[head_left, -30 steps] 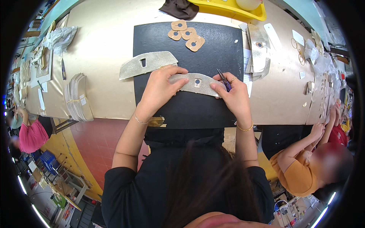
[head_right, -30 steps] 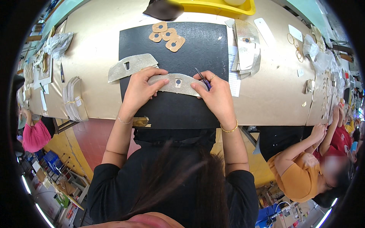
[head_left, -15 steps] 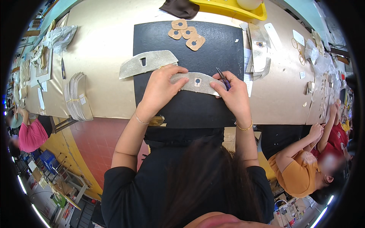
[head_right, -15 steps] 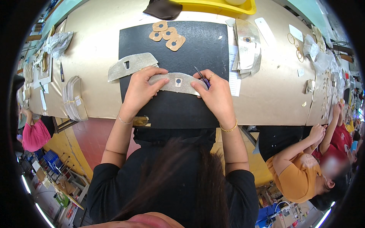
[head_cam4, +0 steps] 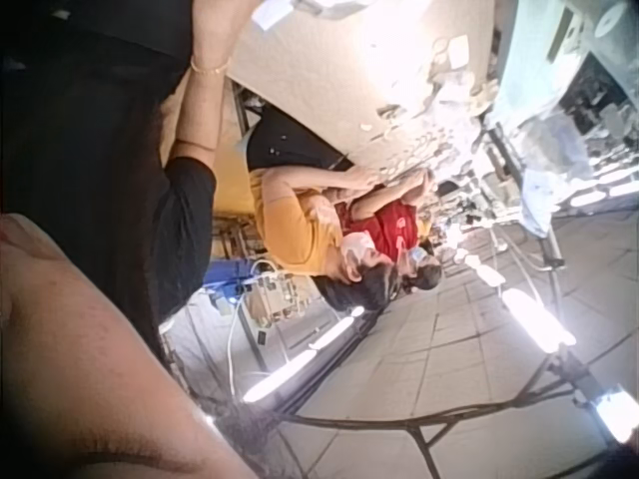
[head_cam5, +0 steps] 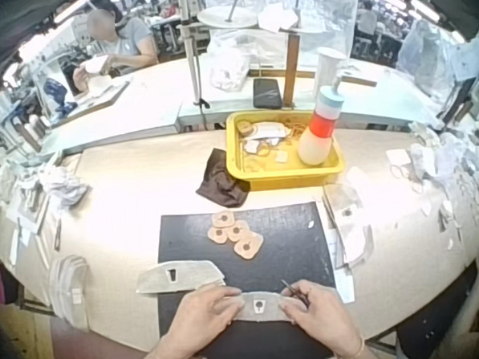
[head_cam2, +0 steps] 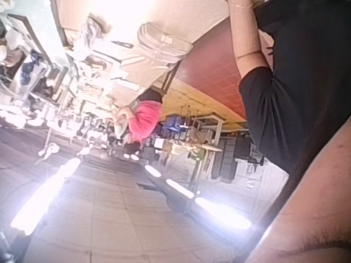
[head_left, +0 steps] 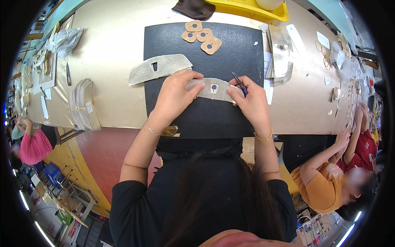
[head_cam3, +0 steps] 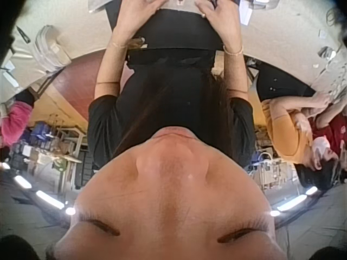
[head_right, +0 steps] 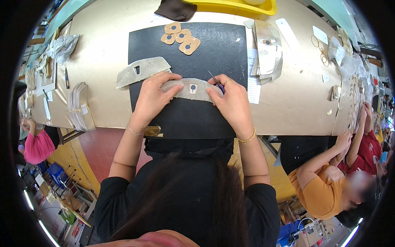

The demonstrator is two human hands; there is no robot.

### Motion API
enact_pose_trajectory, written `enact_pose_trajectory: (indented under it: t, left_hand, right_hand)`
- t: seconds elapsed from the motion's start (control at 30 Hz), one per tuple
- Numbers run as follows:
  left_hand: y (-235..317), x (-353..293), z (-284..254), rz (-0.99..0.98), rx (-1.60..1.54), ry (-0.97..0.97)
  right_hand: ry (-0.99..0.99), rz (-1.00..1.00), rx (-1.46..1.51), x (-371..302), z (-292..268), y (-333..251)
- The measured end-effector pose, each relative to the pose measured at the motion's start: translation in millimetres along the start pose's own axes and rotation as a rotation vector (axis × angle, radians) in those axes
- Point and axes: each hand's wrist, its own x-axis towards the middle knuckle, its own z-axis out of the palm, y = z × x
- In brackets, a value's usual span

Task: The person uses a small cutting tool to trim and shape a piece of light-colored fabric on a black work surface. They repeatedly cut small sections and place the cut pieces aside while continuing to refine the fabric shape.

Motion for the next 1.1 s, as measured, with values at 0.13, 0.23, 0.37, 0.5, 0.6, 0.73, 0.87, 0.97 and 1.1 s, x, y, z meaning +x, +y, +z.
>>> enact_pose_trajectory:
  t: [0.13,0.23,0.37,0.5,0.6,0.73,0.87,0.97,1.1]
  left_hand:
    - [10.6,-3.8,1.5,0.012,0.171,0.011]
    - [14.7,-10.0,1.9,0.036,0.397,-0.026]
    - [-0.1,-5.0,-1.2,0.511,0.463,-0.025]
    - [-14.9,-2.4,-5.3,0.751,0.505,-0.173]
    - [-17.1,-0.6,-7.5,0.734,0.465,-0.253]
    - [-10.1,-4.1,-5.3,0.763,0.561,-0.231]
    - [-8.5,-3.7,-3.4,0.804,0.653,-0.253]
    - [-10.7,-4.1,-4.8,0.794,0.619,-0.252]
    - [-15.8,-6.1,-2.2,0.749,0.499,-0.239]
  right_hand:
    - [0.012,-0.035,-0.011,0.2,0.4,0.0]
    - [0.009,-0.029,-0.015,0.0,0.1,-0.4]
    - [0.005,-0.032,-0.018,0.4,0.0,1.0]
    - [0.024,-0.07,-0.055,2.0,1.4,5.4]
    - [0.036,-0.093,-0.076,2.8,1.9,7.4]
    - [0.028,-0.059,-0.048,2.9,0.4,5.6]
    - [-0.003,-0.057,-0.07,4.0,-3.9,2.7]
    - [0.054,-0.215,-0.243,5.2,-5.2,-0.6]
    - [0.054,-0.272,-0.378,5.3,-10.6,-5.2]
